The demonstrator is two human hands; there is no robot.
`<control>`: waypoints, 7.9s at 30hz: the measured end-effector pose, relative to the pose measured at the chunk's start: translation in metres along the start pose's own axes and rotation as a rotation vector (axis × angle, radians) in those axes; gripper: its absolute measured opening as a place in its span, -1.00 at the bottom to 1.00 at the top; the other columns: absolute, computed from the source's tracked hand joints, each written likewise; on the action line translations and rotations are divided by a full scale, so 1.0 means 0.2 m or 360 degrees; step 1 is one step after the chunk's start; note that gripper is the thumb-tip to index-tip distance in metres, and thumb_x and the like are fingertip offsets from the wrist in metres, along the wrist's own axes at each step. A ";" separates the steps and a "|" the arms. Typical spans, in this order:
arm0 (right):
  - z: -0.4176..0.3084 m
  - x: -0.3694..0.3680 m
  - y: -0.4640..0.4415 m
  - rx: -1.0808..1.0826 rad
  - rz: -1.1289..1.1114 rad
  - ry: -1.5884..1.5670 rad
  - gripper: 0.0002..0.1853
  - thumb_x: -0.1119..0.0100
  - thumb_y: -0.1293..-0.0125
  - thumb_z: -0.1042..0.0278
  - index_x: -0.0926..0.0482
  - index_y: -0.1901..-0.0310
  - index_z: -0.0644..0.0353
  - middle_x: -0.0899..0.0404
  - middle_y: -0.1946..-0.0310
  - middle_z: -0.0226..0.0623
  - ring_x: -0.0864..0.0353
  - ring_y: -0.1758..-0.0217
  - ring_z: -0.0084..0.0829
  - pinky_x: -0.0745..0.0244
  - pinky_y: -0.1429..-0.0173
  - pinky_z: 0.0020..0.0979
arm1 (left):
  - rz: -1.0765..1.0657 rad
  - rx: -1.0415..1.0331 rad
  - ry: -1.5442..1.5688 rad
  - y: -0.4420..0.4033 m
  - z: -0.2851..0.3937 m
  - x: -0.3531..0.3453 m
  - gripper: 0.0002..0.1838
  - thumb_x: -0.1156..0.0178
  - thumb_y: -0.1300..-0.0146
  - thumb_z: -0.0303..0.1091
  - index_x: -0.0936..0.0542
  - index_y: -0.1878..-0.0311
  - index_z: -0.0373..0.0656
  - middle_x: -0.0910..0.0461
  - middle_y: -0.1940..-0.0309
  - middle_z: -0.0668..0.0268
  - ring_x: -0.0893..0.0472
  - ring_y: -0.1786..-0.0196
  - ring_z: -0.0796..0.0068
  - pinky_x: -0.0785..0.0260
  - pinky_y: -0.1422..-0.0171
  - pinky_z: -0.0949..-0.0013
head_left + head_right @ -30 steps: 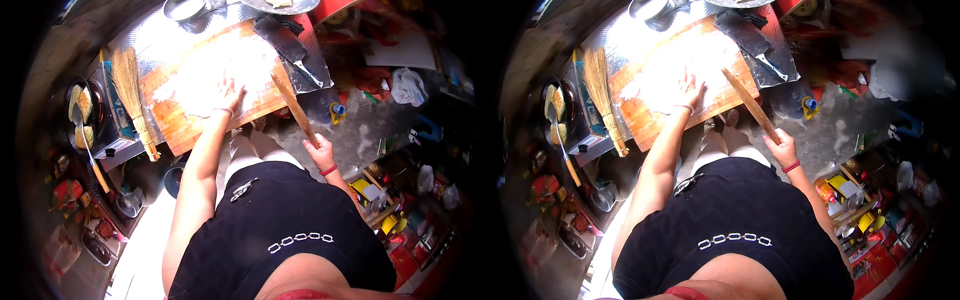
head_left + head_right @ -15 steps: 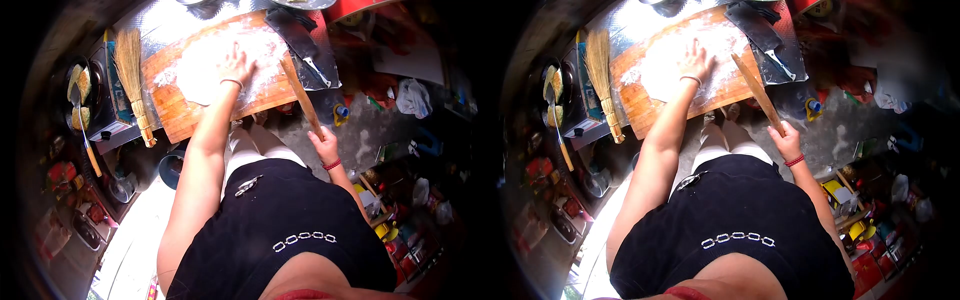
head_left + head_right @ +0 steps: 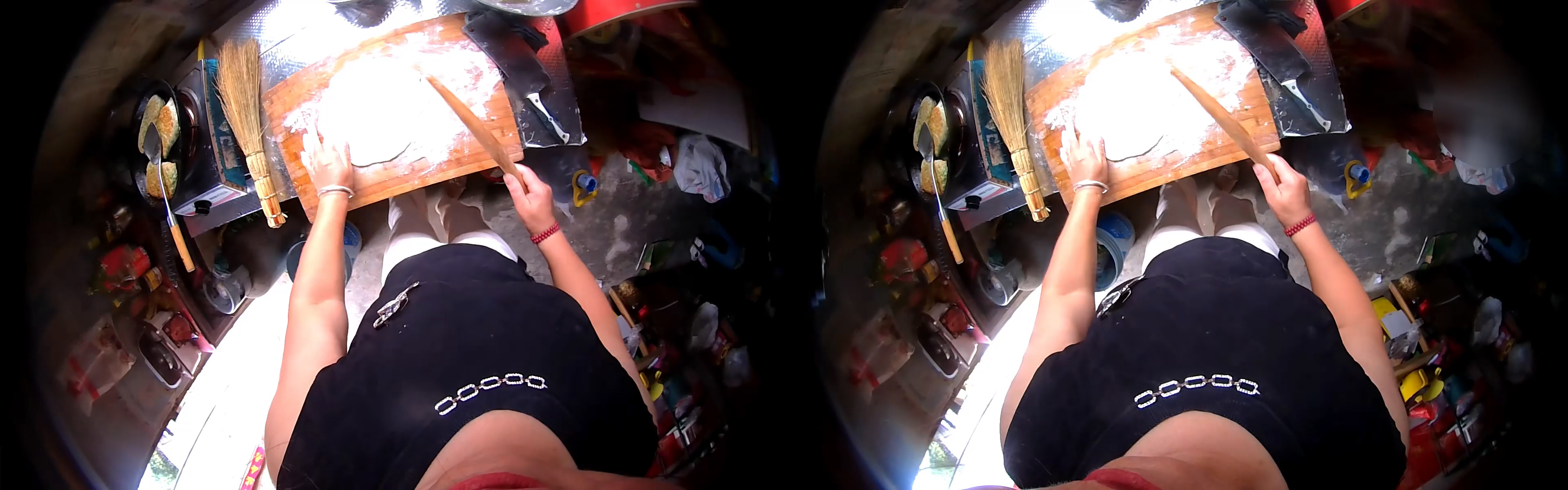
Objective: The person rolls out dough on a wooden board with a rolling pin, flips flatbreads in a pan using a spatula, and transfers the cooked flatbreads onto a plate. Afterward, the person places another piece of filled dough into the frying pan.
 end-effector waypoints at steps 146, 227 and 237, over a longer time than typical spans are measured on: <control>-0.36 -0.61 -0.48 0.1288 -0.0141 0.0686 -0.65 -0.26 -0.07 0.60 -0.59 0.04 0.34 -0.50 0.22 -0.14 -0.51 0.15 -0.17 -0.45 0.03 -0.24 | -0.0281 -0.0374 0.0286 -0.19 0.18 -0.02 -0.11 0.03 -0.17 0.38 -0.36 -0.22 -0.32 0.06 -0.50 -0.04 0.00 -0.51 -0.04 0.17 -0.50 -0.13; -0.35 -0.55 -0.55 0.1294 -0.0121 0.0726 -0.76 -0.13 -0.17 0.50 -0.49 0.10 0.20 -0.49 0.30 -0.21 -0.53 0.21 -0.23 -0.48 0.09 -0.29 | -0.0003 -0.1031 0.0467 -0.01 0.16 0.09 -0.91 -0.11 -0.08 -0.54 -0.50 0.31 -0.21 -0.54 0.16 0.19 -0.55 0.09 0.20 -0.42 0.02 0.23; -0.21 -0.45 -0.75 0.1310 -0.0262 0.0753 -0.64 -0.22 -0.18 0.49 -0.52 -0.06 0.19 -0.51 0.08 -0.17 -0.52 0.02 -0.14 -0.46 -0.10 -0.26 | -0.0184 -0.1002 0.0891 -0.36 0.21 0.16 -0.90 -0.11 0.02 -0.59 -0.43 0.42 -0.22 -0.47 0.43 0.12 -0.51 0.27 0.10 -0.43 0.21 0.16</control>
Point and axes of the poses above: each hand's wrist, its own y-axis away from the middle knuckle, its own x-axis out of the back of the hand, z = x × y, the point moved 4 cm from there along -y, towards the middle knuckle
